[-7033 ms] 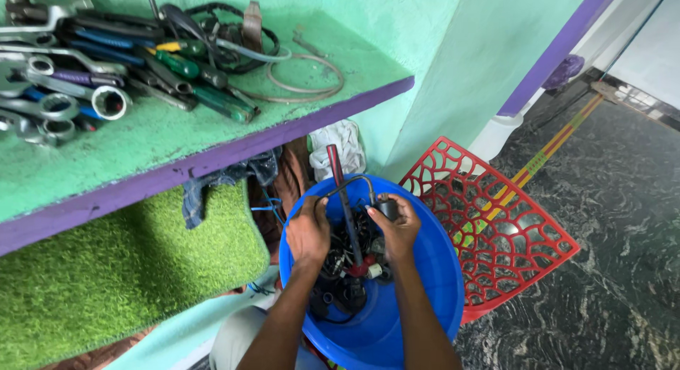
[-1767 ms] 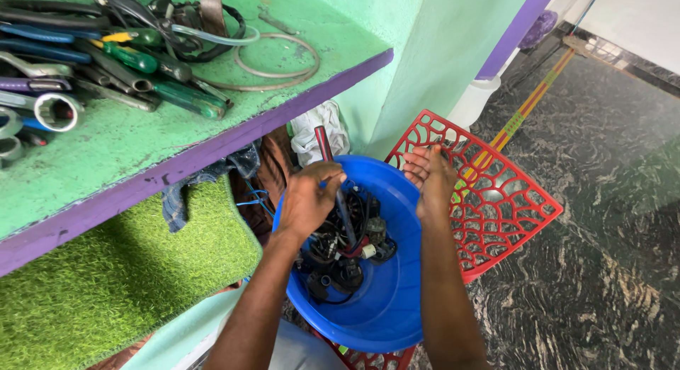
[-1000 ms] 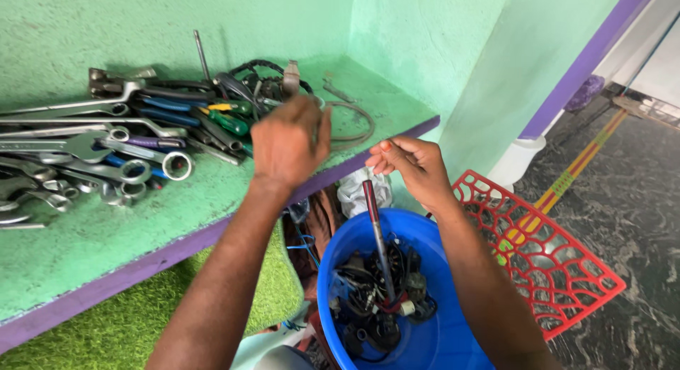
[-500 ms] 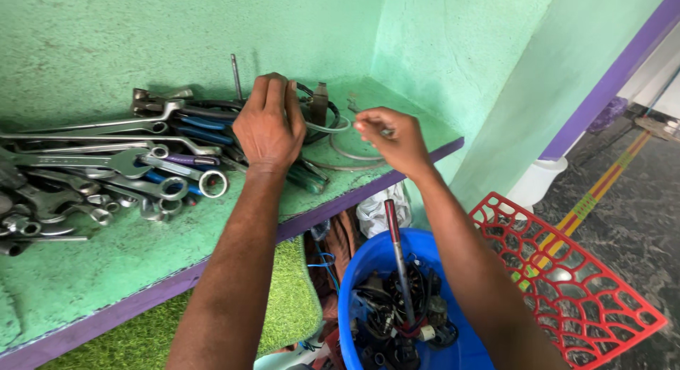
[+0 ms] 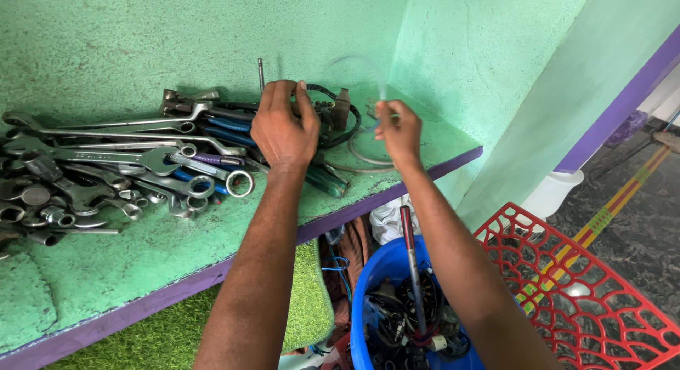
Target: The person cleans and reassembles small mechanical engine components, including a stator and a carburetor, using hands and various tools.
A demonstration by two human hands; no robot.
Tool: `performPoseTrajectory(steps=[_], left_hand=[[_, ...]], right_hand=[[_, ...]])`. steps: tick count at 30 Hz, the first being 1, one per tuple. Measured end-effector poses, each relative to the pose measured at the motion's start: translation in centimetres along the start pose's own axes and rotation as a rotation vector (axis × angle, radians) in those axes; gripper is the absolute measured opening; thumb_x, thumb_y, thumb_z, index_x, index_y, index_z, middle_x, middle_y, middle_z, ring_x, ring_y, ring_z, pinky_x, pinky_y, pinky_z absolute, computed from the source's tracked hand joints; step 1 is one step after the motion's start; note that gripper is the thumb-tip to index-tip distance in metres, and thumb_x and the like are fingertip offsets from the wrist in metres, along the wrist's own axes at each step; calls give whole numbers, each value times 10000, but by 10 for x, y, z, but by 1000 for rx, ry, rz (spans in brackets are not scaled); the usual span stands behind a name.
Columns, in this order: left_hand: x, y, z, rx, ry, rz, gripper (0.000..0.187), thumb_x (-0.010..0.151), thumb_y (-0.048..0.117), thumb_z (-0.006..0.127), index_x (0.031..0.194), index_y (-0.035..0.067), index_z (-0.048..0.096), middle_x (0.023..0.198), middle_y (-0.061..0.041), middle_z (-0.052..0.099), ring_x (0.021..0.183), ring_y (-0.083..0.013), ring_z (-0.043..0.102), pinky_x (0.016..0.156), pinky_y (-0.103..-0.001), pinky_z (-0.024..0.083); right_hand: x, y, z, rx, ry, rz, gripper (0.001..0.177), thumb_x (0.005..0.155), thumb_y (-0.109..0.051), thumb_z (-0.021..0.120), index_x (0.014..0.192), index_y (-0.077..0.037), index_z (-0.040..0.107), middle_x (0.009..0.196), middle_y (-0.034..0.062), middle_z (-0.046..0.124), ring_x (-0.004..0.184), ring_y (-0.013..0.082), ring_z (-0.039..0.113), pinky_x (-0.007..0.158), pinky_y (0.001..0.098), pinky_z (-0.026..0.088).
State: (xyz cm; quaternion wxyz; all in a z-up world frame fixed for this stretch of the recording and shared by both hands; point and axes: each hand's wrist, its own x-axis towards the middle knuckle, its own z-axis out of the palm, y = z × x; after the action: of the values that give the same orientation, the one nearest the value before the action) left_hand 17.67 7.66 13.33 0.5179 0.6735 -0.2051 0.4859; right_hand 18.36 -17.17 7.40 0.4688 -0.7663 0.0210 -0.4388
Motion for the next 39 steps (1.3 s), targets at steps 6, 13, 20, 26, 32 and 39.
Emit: performPoseTrajectory(steps=[6, 13, 20, 26, 32, 39], left_hand=[[-1, 0, 2, 5, -24, -4, 154, 1012, 214, 651, 926, 88, 674, 930, -78, 679, 677, -277, 681, 602, -436, 515], [-3, 0, -2, 4, -45, -2, 159, 1007, 213, 653, 919, 82, 668, 909, -79, 675, 662, -272, 678, 595, -439, 515], [-6, 0, -2, 27, -61, 9, 179, 1006, 218, 667, 895, 77, 668, 883, -81, 673, 650, -290, 670, 581, -445, 502], [-12, 2, -2, 34, -45, 224, 130, 985, 183, 673, 921, 70, 679, 912, -100, 672, 709, -314, 665, 611, -417, 539], [-18, 11, -3, 39, -180, 565, 219, 961, 209, 716, 796, 76, 665, 784, -72, 617, 719, -268, 659, 610, -408, 537], [-18, 17, -8, 177, -319, 588, 361, 961, 389, 681, 805, 68, 736, 888, -80, 724, 967, -269, 622, 830, -436, 464]], right_hand=[[0, 1, -9, 275, 131, 90, 263, 1076, -246, 573, 981, -8, 632, 923, 62, 646, 642, 115, 657, 581, 299, 613], [-4, -6, -11, 295, 209, 38, 270, 1089, -266, 530, 1098, -8, 611, 986, 75, 646, 681, 114, 670, 613, 297, 630], [-10, -24, -13, 212, 228, 8, 364, 1080, -141, 502, 1420, -27, 438, 1001, 107, 629, 659, 135, 682, 597, 307, 639], [-17, -33, -15, 219, 295, -144, 411, 1083, -51, 472, 1477, -39, 355, 964, 127, 635, 664, 175, 716, 609, 322, 655], [-27, -34, -20, 345, 325, -264, 315, 1117, -75, 462, 1416, -19, 380, 987, 141, 649, 696, 185, 702, 657, 324, 651], [-45, -38, -16, 565, 269, -96, 294, 1064, -143, 583, 1289, -8, 449, 921, 165, 713, 682, 197, 705, 633, 343, 642]])
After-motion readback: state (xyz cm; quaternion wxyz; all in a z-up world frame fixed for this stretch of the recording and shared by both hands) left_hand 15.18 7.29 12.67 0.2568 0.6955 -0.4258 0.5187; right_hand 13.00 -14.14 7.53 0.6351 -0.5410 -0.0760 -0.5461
